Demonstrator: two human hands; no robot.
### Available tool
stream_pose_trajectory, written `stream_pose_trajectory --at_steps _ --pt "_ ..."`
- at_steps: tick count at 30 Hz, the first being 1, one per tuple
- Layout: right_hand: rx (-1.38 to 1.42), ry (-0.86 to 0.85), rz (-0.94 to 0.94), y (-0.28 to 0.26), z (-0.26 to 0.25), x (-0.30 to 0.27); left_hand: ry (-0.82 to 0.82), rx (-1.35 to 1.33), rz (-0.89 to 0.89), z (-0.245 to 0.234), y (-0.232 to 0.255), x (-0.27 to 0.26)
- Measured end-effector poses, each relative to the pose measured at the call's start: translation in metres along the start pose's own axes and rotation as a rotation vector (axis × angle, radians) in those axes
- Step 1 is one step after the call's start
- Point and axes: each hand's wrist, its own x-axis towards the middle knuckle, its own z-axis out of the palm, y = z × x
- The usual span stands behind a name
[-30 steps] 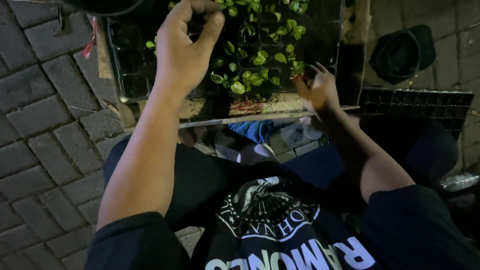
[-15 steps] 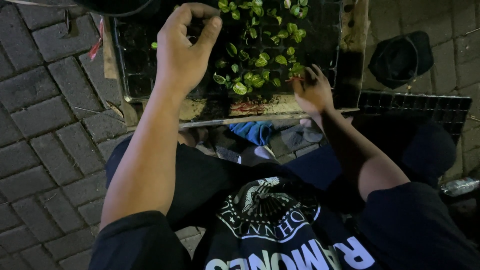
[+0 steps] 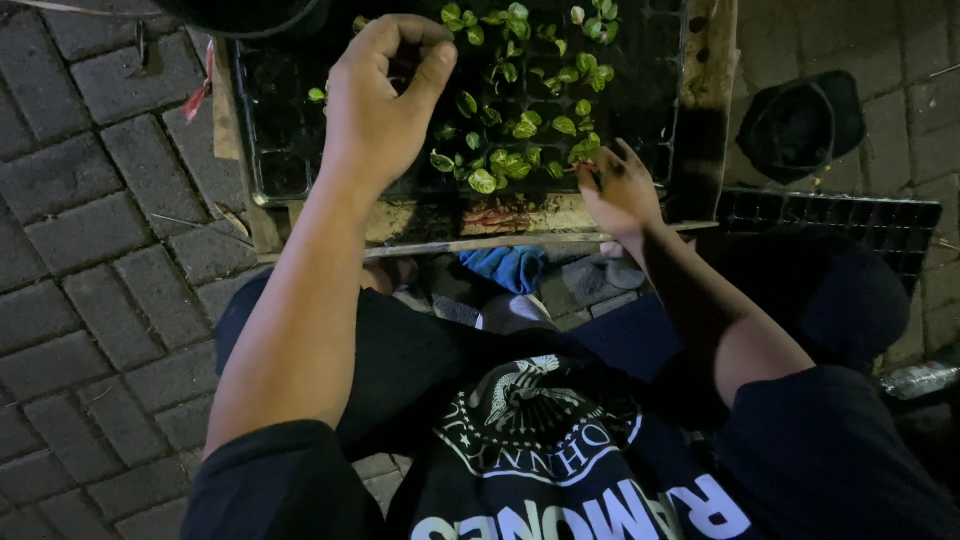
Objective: The person is transplanting small green seedlings from a pile into the individual cells of a black plastic seedling tray.
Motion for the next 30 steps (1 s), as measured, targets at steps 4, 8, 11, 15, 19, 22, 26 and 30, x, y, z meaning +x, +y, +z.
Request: stream_pose_trajectory --at_steps 4,8,11,15,19,22,26,30 --pt "-0.025 -0.034 0.075 -0.004 -0.003 -0.002 -0.015 -0.012 -0.017 -0.002 0.001 -0.002" --pt "-0.01 -0.053 0.08 -0.007 -0.004 -0.002 -0.01 -0.013 0.015 -0.004 0.0 -0.001" --pt "-0.056 -0.04 0.085 0.002 0.007 0.0 -0.011 -0.009 -0.008 -0.004 -0.002 0.0" --pt "0.092 0.07 0.075 -0.02 -0.014 -0.009 -0.018 0.007 -0.006 -0.005 -0.001 -0.002" --pt "0.076 0.162 -0.043 -0.007 0.0 -0.006 -0.006 -0.01 0.005 -0.006 -0.004 -0.001" --pt "0.065 0.215 -0.073 -0.008 0.002 -0.007 -0.005 0.002 0.003 -0.007 -0.002 -0.002" --pt "-0.084 0.236 -0.132 0.001 0.012 -0.002 0.013 -0.015 0.016 -0.01 -0.002 -0.005" --pt "-0.068 0.335 -0.227 0.01 0.019 0.0 0.011 0.004 -0.018 -0.013 -0.003 -0.003"
